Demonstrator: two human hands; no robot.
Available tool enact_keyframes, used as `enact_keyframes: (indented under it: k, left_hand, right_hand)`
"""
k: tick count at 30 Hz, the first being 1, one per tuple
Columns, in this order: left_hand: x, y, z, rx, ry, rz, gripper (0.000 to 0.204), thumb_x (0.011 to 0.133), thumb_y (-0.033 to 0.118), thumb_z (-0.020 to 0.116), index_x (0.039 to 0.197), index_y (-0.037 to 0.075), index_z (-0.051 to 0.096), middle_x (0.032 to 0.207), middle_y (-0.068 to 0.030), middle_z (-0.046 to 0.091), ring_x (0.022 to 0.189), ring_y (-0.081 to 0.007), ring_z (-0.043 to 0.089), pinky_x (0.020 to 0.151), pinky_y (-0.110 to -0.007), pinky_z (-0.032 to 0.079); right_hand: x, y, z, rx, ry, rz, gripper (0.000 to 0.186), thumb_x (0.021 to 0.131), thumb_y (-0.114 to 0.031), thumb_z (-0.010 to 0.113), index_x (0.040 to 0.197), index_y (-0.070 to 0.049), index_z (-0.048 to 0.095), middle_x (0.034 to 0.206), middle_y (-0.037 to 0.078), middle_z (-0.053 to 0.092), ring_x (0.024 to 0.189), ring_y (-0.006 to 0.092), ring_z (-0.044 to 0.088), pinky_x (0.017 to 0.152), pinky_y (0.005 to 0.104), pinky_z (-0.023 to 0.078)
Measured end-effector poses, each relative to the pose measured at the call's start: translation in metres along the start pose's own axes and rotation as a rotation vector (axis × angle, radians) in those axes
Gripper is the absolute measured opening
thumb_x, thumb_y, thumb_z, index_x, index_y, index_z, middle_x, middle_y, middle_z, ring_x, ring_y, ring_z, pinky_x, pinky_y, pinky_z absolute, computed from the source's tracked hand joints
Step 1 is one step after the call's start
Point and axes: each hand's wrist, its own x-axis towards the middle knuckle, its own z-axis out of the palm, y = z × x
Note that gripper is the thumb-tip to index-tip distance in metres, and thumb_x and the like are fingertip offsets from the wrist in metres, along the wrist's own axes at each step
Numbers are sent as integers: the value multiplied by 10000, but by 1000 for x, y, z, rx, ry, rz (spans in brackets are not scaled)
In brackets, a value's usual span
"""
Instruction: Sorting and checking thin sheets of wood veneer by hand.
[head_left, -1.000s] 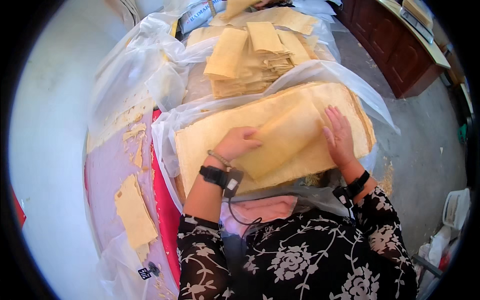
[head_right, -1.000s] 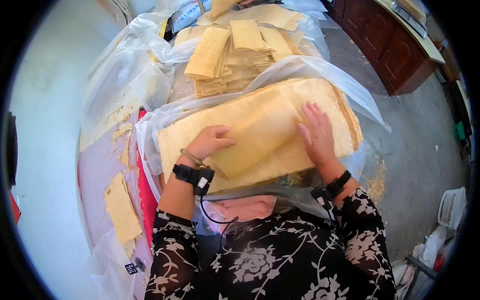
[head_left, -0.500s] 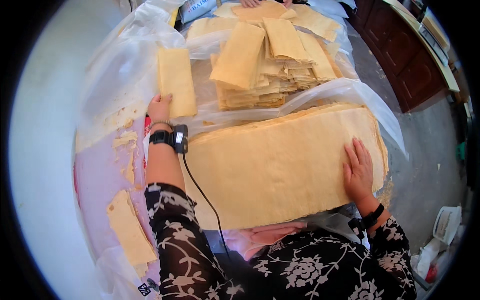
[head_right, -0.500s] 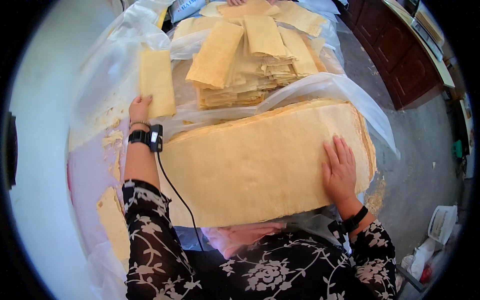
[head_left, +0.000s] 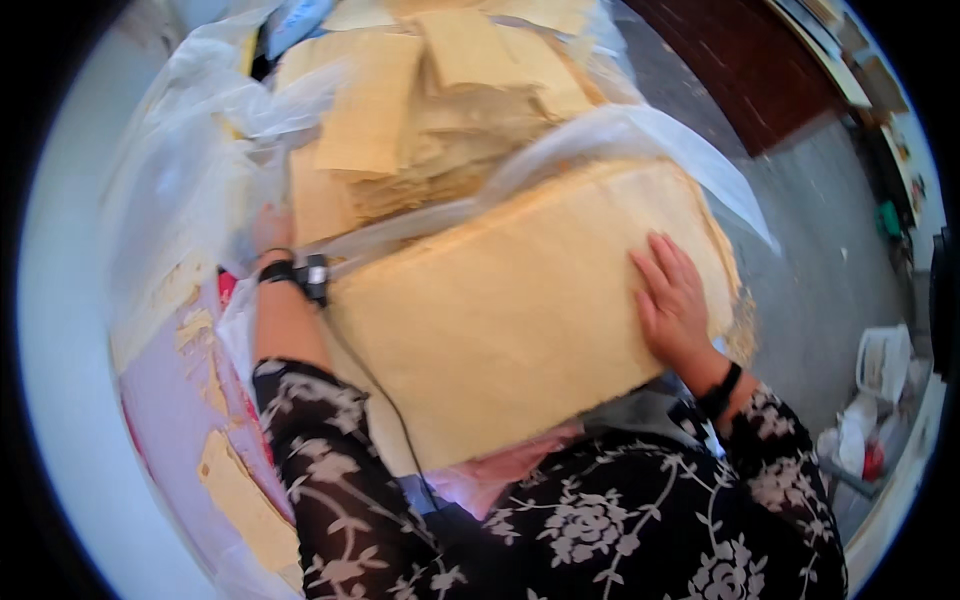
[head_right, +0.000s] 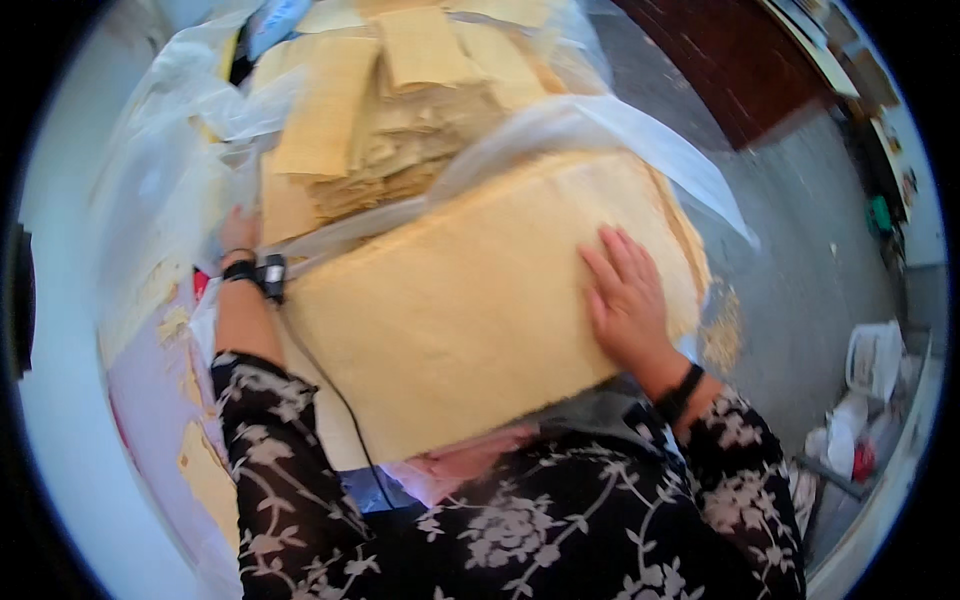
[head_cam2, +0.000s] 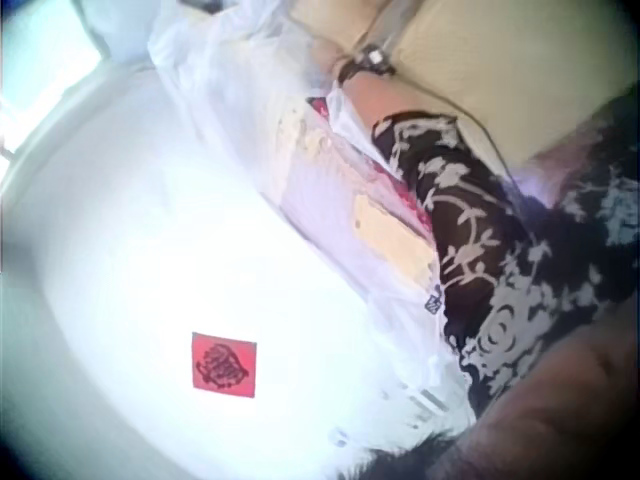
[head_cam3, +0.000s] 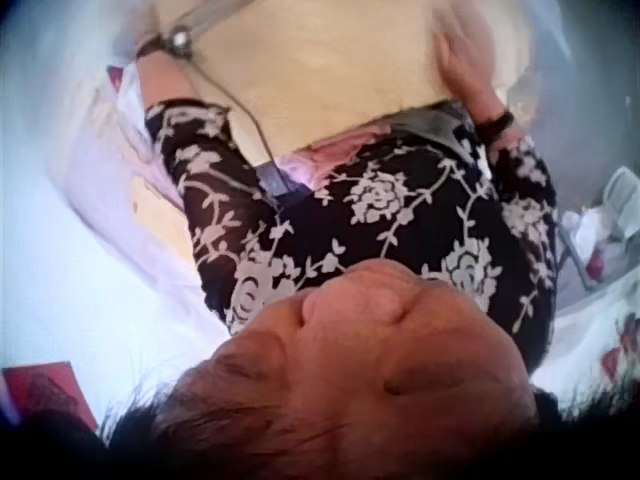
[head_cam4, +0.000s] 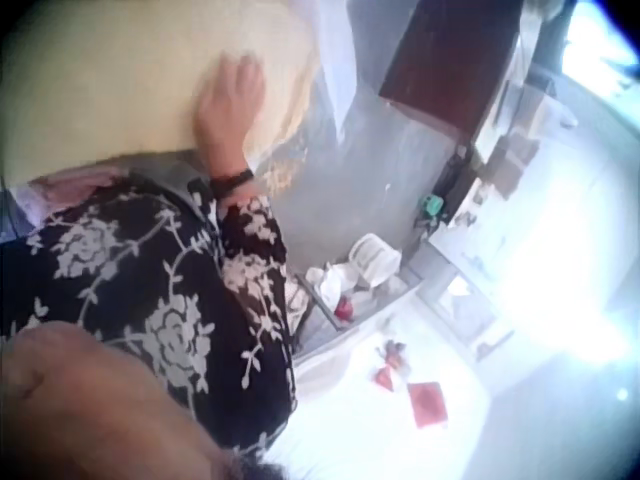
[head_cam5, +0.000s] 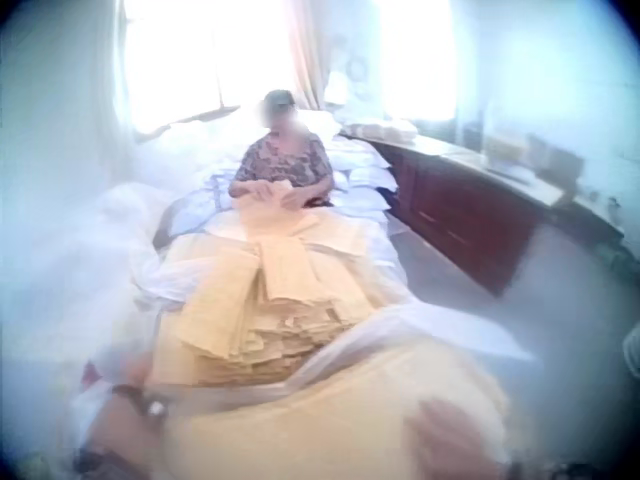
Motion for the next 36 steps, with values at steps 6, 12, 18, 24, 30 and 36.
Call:
enact_keyframes:
  k: [6,12,18,24,30,36]
  left_hand:
    - [-94,128,-179,-522,-163,402,340,975,184,590,1277,39,650,1181,-143,712,1082,-240,676,948,-336,504]
    - [-370,282,-173,-682,-202,989,486,877,302,735,1279,57,614,1290,-153,632,1195,-329,588,1028,-408,463]
    - [-458,360,-136,-441,-18,1079,598,765,274,789,1286,57,591,1333,-138,590,1229,-318,539,987,-425,432]
    - [-437,359,-130,-560,-137,1076,494,756,257,790,1189,69,643,1276,-120,619,1158,-319,569,942,-430,472]
    - [-453,370,-136,-364,-22,990,495,752,292,788,1178,81,648,1229,-121,637,1117,-328,585,933,-420,488]
    - [-453,373,-130,-433,15,1048,426,759,299,771,1119,93,672,1205,-111,644,1091,-316,602,908,-418,502]
  right_hand:
    - [-2,16,11,31,38,56,425,894,-156,616,1318,-123,607,1484,174,461,1415,354,382,1179,486,271]
    - [-48,34,-10,964,168,328,264,997,-191,560,1205,-60,655,1163,112,691,1095,234,649,961,368,507]
    - [-137,64,-25,1447,99,1050,308,1049,-251,470,1222,-37,608,1000,70,693,824,145,662,790,316,563]
    - [-139,81,-32,1647,4,959,314,1041,-252,460,1291,-71,520,1090,83,664,880,159,652,780,327,564]
    - [-125,88,-24,1740,71,1084,362,1006,-283,566,1299,-73,522,1081,74,674,920,173,662,794,343,566]
    - [-118,98,-16,1463,197,1033,546,876,-248,744,1317,-57,486,1079,75,657,907,182,671,717,318,536]
